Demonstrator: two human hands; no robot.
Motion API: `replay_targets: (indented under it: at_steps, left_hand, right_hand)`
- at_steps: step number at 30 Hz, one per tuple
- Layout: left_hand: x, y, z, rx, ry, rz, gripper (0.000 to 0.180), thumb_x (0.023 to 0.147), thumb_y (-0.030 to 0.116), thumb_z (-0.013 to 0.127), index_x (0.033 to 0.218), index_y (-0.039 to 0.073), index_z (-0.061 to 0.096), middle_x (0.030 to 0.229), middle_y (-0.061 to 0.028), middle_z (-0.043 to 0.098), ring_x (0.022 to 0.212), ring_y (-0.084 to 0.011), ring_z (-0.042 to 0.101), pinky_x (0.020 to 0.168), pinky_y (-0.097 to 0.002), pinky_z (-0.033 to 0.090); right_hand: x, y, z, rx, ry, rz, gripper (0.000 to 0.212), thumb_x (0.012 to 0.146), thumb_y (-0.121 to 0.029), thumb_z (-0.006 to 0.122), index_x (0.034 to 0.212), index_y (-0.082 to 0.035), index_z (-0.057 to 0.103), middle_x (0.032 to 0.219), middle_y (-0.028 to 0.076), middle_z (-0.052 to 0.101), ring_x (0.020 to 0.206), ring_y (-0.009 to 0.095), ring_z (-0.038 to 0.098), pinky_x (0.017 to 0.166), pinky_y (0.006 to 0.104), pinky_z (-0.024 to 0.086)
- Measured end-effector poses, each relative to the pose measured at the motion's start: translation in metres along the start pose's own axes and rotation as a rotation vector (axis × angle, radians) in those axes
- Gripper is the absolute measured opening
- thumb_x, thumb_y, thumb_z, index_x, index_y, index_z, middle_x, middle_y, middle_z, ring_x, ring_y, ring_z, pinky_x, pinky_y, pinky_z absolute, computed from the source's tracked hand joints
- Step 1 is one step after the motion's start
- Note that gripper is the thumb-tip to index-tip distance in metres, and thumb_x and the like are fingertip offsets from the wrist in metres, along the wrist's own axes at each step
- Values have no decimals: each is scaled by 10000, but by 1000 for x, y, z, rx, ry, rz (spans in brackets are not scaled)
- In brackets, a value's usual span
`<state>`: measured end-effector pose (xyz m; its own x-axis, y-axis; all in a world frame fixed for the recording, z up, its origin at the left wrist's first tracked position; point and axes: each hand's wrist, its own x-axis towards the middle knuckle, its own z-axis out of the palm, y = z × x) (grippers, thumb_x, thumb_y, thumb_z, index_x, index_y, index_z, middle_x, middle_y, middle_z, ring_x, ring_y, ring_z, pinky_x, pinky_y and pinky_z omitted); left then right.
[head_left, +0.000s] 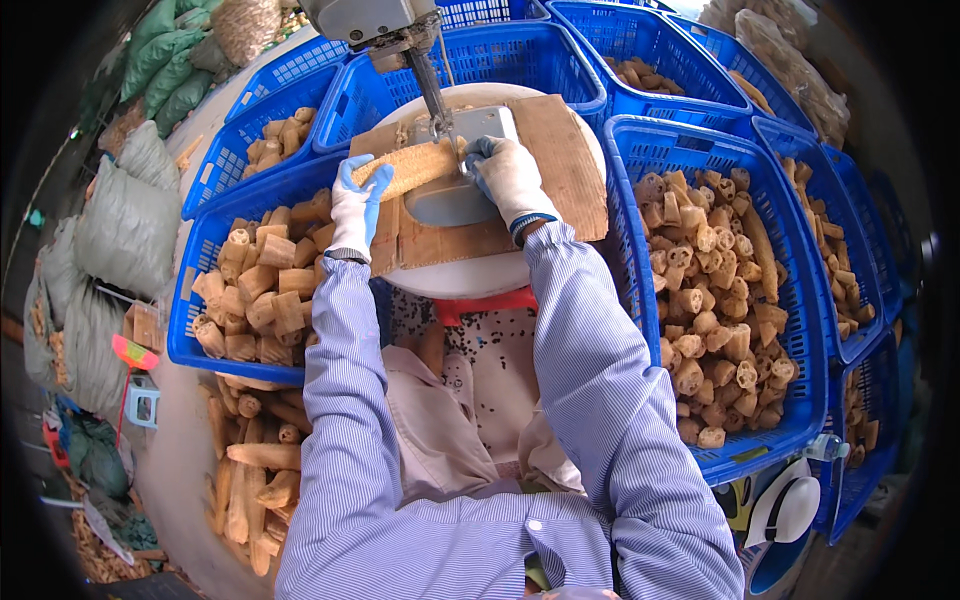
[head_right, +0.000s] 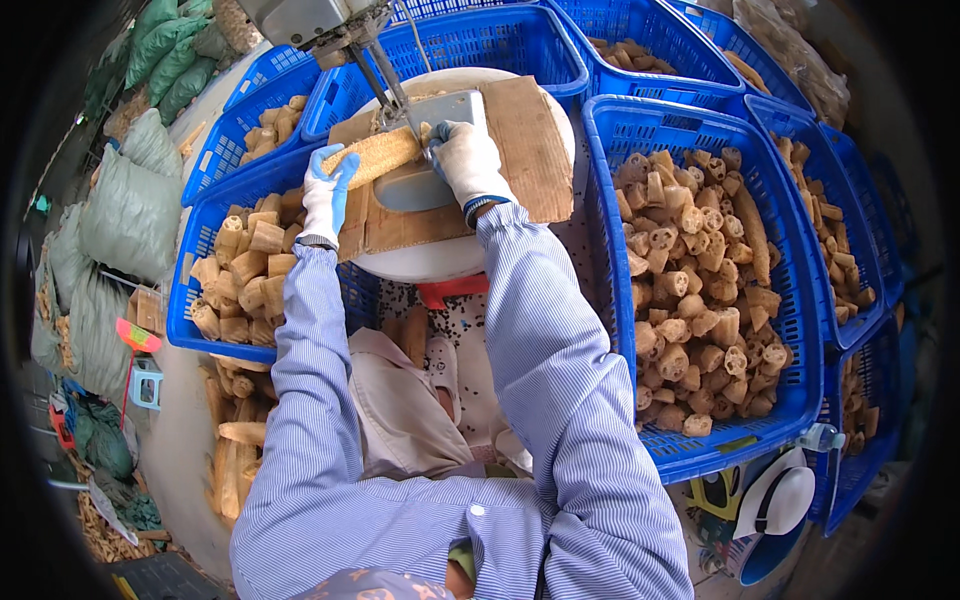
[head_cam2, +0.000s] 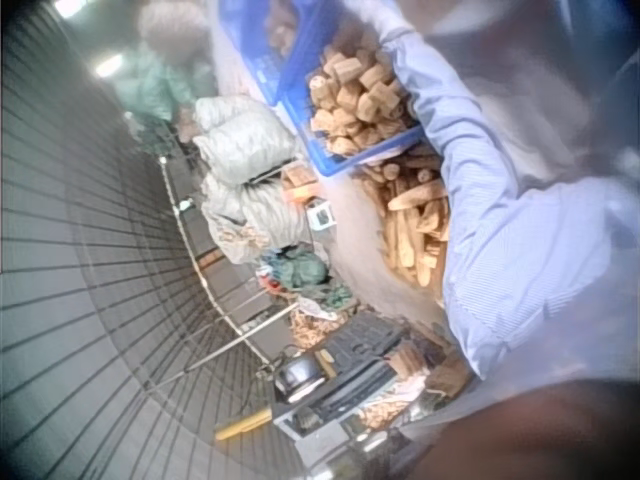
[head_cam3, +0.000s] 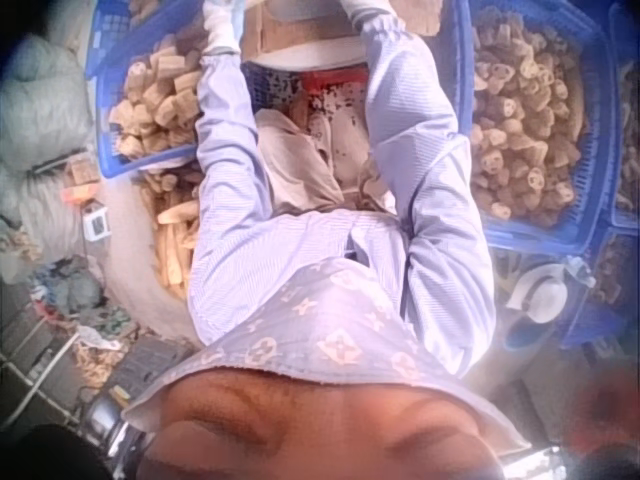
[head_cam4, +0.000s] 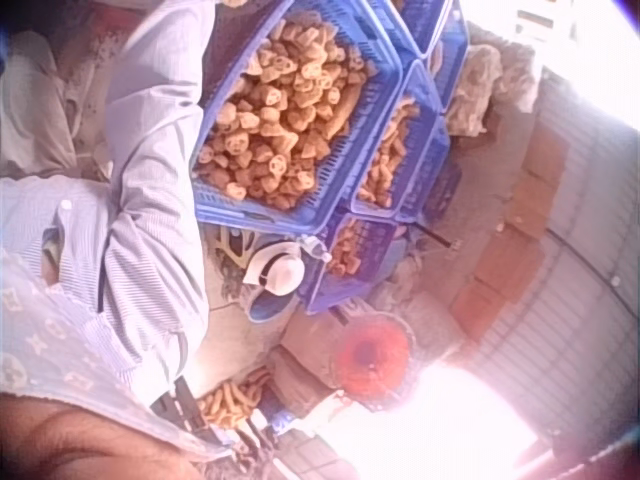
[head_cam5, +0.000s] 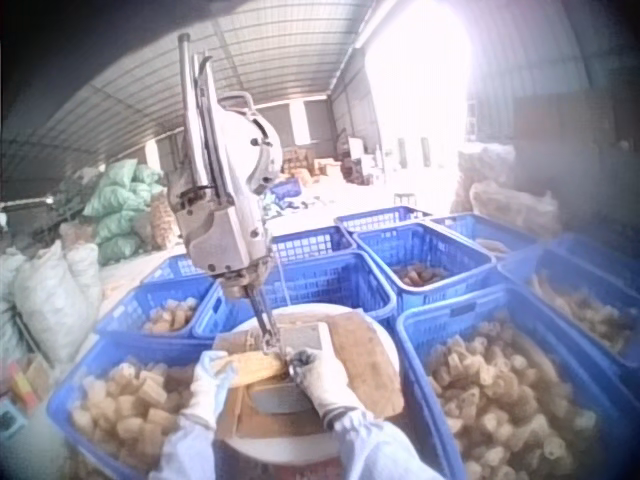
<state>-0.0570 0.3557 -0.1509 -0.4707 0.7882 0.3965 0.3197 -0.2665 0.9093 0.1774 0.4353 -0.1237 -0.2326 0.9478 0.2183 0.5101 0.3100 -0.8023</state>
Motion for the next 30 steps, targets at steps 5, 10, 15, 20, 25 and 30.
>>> replay_targets:
  at_steps: [5,10,15,20,25,30]
  left_hand:
    - [-14,21,-5,5,-38,-71,466,861,240,835,1215,70,584,1137,-40,610,1022,-133,601,904,-278,503]
    - [-100,95,-13,90,-68,-138,445,980,387,659,1302,90,579,1297,-83,549,1202,-179,536,1033,-310,441]
    - [-153,95,-21,-693,-173,-328,412,1082,333,472,1381,51,499,1295,-138,599,1201,-239,618,1018,-373,517]
    - [-171,94,-4,-1460,-575,-837,559,1073,386,358,1413,-50,441,1379,-296,536,1243,-516,548,902,-617,577]
    - [-185,93,35,-1659,-704,-1257,636,1058,454,340,1442,-48,417,1392,-332,510,1294,-521,502,889,-618,574]
    - [-197,92,63,-1538,-760,-1098,629,1061,444,331,1484,-18,385,1396,-331,507,1262,-545,520,893,-632,568]
  right_hand:
    - [-3,-4,-10,172,-148,59,244,879,-210,750,1107,-124,751,832,75,729,749,184,684,757,321,548]
    - [-54,-14,-40,454,-241,50,393,843,-363,828,999,-27,696,901,62,715,842,141,659,808,287,536]
    - [-113,-27,-101,1125,-196,131,210,872,-214,772,938,-31,693,835,17,674,721,98,632,721,245,533]
    - [-202,20,-193,796,392,50,365,915,-260,733,1187,-21,691,1057,62,701,797,110,670,724,250,562]
    - [-271,145,-250,-239,278,481,380,829,-115,783,1200,-96,704,1364,64,605,1186,231,601,1035,380,479]
    - [-303,118,-248,-380,605,156,123,772,-137,846,828,-56,771,1096,46,741,1117,234,637,979,395,484]
